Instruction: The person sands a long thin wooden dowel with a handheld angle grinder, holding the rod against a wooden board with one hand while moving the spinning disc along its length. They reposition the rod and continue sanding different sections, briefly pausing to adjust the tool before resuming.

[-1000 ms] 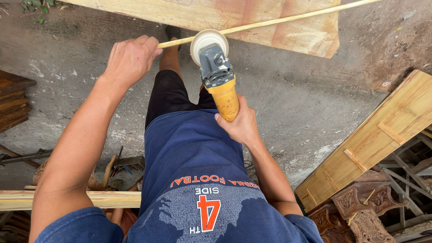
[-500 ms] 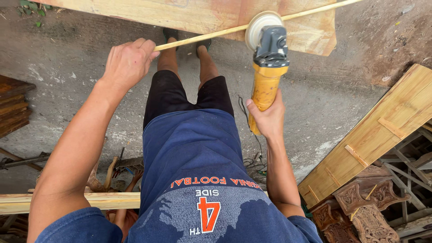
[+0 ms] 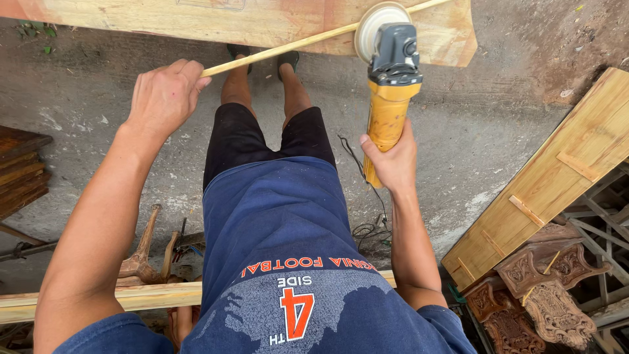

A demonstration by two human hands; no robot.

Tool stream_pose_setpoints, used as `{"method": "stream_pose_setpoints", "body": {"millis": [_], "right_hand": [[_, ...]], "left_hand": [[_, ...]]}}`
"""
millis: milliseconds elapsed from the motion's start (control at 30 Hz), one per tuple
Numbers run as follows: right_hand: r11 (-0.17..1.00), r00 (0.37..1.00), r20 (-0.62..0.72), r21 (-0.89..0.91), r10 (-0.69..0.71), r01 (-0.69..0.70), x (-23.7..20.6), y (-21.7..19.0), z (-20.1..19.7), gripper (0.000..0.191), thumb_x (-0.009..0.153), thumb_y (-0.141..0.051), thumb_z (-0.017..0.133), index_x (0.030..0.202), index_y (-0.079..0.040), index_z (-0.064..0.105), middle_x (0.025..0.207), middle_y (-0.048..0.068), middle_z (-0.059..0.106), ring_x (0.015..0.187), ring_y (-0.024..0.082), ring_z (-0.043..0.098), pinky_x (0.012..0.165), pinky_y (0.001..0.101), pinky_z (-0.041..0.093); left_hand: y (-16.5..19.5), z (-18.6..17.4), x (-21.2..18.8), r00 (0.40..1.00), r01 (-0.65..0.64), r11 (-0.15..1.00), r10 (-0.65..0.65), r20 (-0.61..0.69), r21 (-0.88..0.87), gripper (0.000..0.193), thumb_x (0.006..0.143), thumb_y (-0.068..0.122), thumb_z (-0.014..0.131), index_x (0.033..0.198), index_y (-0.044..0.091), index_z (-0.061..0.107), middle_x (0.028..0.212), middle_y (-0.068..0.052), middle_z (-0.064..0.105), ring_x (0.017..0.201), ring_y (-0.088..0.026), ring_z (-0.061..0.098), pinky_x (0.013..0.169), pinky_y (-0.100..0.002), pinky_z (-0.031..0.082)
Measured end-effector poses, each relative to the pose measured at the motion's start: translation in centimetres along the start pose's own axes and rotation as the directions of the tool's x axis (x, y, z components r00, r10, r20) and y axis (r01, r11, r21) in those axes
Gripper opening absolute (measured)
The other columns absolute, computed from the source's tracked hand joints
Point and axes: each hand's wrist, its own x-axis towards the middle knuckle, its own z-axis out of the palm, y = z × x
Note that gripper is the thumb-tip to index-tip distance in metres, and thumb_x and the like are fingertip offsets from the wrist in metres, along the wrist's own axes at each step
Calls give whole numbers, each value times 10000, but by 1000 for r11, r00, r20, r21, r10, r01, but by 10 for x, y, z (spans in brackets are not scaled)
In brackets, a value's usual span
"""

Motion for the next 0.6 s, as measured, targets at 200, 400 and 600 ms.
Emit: {"method": "stream_pose_setpoints", "body": {"millis": [200,400,600], "right_hand": [[992,989,137,-109,-53,68,-15,-6,38,597,789,-256,891,1215,2,562,994,150,739,924,224,717,806,373,576],[999,996,84,-47,-12,16,-6,2,20,556,806,-222,871,1214,-3,564,983,123,746,874,191,724,783,360,584],[998,990,-126,-15,-63,61,0,10,-16,519,864,-197,848,1229,12,545,1075,134,707,952,190,690,855,364,577]], "left_hand": [[-5,-3,1,1000,0,1000,0,18,26,243,1097,242,666,980,43,593,919,-128,661,800,-414,650,658,-504,510],[-8,0,1,999,-32,997,34,-26,75,254,1095,258,678,960,58,600,919,-111,637,838,-370,665,681,-486,520],[-10,7,1,983,-60,988,83,-163,140,171,1080,247,695,1038,83,672,929,-83,593,847,-308,648,668,-441,526]]}}
